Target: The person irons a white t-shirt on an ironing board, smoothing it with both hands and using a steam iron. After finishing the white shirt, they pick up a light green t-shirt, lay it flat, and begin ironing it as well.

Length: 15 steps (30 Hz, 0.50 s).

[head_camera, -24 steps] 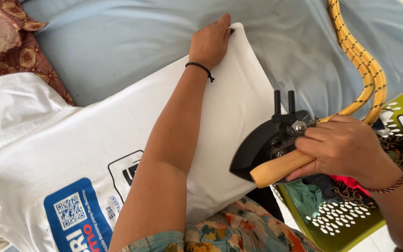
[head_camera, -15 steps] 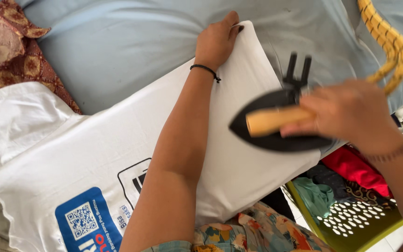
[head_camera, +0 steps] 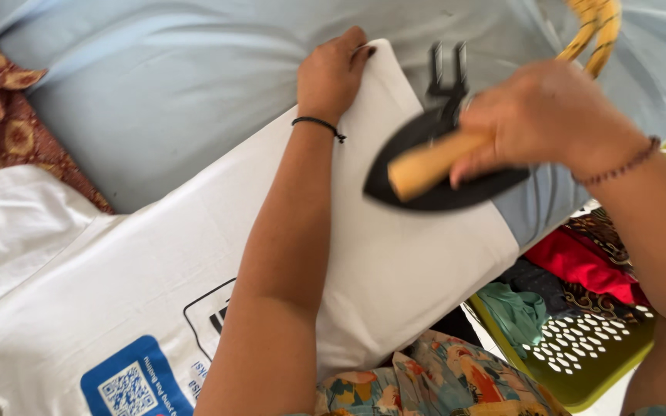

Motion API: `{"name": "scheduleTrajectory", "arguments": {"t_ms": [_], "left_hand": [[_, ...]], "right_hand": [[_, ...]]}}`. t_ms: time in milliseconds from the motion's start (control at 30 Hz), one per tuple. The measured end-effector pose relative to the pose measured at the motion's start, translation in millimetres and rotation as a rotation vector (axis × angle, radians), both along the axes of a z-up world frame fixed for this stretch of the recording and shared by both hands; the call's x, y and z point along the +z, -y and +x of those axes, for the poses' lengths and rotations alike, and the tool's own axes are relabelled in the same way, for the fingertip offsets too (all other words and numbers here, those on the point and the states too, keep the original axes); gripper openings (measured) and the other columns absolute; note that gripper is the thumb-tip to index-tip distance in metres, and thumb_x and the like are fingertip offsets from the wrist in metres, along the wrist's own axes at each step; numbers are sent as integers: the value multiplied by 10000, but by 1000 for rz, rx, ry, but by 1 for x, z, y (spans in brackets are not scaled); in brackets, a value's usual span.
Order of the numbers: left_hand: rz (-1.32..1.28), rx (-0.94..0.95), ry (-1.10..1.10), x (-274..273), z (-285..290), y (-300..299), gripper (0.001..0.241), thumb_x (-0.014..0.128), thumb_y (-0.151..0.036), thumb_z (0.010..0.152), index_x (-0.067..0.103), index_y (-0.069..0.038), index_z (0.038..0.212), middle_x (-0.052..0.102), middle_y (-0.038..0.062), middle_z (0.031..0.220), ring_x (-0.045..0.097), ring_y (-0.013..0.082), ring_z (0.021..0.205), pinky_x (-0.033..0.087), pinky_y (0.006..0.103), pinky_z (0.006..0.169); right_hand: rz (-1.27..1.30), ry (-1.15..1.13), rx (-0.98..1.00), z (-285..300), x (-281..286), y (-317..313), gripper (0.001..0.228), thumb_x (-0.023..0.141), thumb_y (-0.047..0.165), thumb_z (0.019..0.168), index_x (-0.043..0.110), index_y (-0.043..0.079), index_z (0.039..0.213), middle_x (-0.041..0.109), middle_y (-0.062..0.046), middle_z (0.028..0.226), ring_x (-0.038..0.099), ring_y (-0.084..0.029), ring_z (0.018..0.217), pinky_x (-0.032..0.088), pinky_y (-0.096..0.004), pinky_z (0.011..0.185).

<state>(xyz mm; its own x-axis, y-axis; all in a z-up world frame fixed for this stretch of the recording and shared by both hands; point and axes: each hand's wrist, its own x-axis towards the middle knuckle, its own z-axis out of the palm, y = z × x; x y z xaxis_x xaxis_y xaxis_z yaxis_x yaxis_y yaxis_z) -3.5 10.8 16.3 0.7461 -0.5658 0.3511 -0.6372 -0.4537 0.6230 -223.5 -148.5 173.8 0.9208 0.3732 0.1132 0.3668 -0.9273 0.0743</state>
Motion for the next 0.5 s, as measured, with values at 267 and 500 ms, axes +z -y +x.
{"name": "scheduleTrajectory", "arguments": {"t_ms": [267,500], "left_hand": [[-16,-5,-2,4,-2,-3,144,673,-294,977,662,-150,989,755,70,895,692,338,838,520,456,676],[-57,-17,-38,12,-3,-7,136,731,-264,945,732,-132,979,751,88,898,693,310,820,521,420,677]], "right_hand": [[196,-39,312,-57,-2,-23,617,668,760,695,565,158,607,535,29,558,581,-186,509,472,-338,529],[44,238,231,-13,-21,-10,701,650,842,723,595,148,646,573,19,580,557,-211,467,415,-347,468]]}}
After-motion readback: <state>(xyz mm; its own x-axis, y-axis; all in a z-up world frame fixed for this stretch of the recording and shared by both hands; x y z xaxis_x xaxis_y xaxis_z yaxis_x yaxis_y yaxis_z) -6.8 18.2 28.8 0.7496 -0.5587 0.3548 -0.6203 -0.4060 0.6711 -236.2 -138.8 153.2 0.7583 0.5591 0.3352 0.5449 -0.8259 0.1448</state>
